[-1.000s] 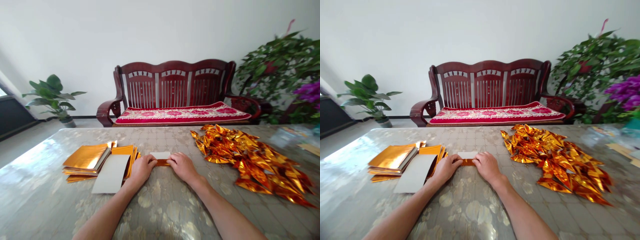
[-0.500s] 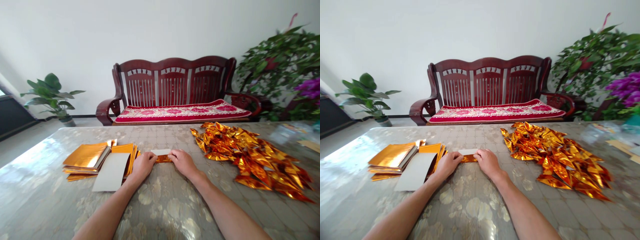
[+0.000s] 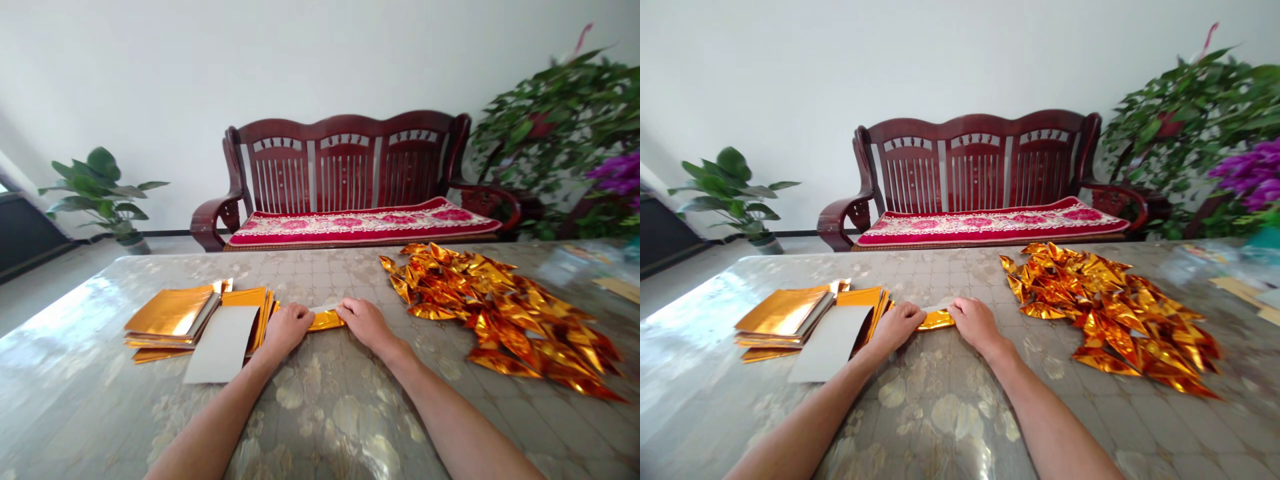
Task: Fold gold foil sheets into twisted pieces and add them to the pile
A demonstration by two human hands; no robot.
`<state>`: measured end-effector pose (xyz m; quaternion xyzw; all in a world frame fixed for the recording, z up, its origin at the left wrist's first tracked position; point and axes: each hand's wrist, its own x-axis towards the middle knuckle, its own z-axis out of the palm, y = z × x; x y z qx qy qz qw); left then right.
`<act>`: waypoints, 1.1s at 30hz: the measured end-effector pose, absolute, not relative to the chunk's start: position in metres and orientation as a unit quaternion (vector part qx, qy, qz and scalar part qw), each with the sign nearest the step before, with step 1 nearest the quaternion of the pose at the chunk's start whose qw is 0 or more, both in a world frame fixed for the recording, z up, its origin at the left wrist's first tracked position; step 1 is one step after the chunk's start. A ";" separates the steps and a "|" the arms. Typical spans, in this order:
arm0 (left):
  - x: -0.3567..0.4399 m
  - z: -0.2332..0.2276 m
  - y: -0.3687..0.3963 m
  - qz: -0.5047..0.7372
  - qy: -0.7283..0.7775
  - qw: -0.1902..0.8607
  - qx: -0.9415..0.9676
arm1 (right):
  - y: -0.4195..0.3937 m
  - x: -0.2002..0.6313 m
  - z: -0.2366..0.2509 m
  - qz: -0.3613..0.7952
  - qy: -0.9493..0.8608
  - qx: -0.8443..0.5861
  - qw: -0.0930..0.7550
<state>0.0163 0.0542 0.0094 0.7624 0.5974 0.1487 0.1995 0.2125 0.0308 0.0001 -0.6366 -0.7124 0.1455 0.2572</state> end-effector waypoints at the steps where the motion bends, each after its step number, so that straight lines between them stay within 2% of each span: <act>1: 0.016 0.009 0.054 0.150 0.595 0.201 0.763 | 0.031 0.213 0.000 0.148 -0.711 -0.636 0.259; 7: 0.015 0.003 0.053 0.202 0.593 0.202 0.753 | 0.034 0.214 -0.004 0.146 -0.703 -0.636 0.285; 13: 0.011 -0.003 0.049 0.361 0.483 0.146 0.784 | 0.030 0.219 -0.008 0.102 -0.711 -0.560 0.413; 15: 0.010 -0.006 0.048 0.361 0.463 0.135 0.798 | 0.027 0.221 -0.010 0.094 -0.734 -0.545 0.394; 21: 0.007 -0.009 0.045 0.262 0.463 0.104 0.840 | 0.025 0.224 -0.014 0.018 -0.789 -0.559 0.255; 27: 0.009 -0.004 0.043 0.234 0.469 0.068 0.849 | 0.025 0.223 -0.012 -0.011 -0.804 -0.550 0.225; 33: 0.012 -0.004 0.046 0.225 0.515 0.081 0.823 | 0.028 0.220 -0.009 -0.007 -0.792 -0.577 0.198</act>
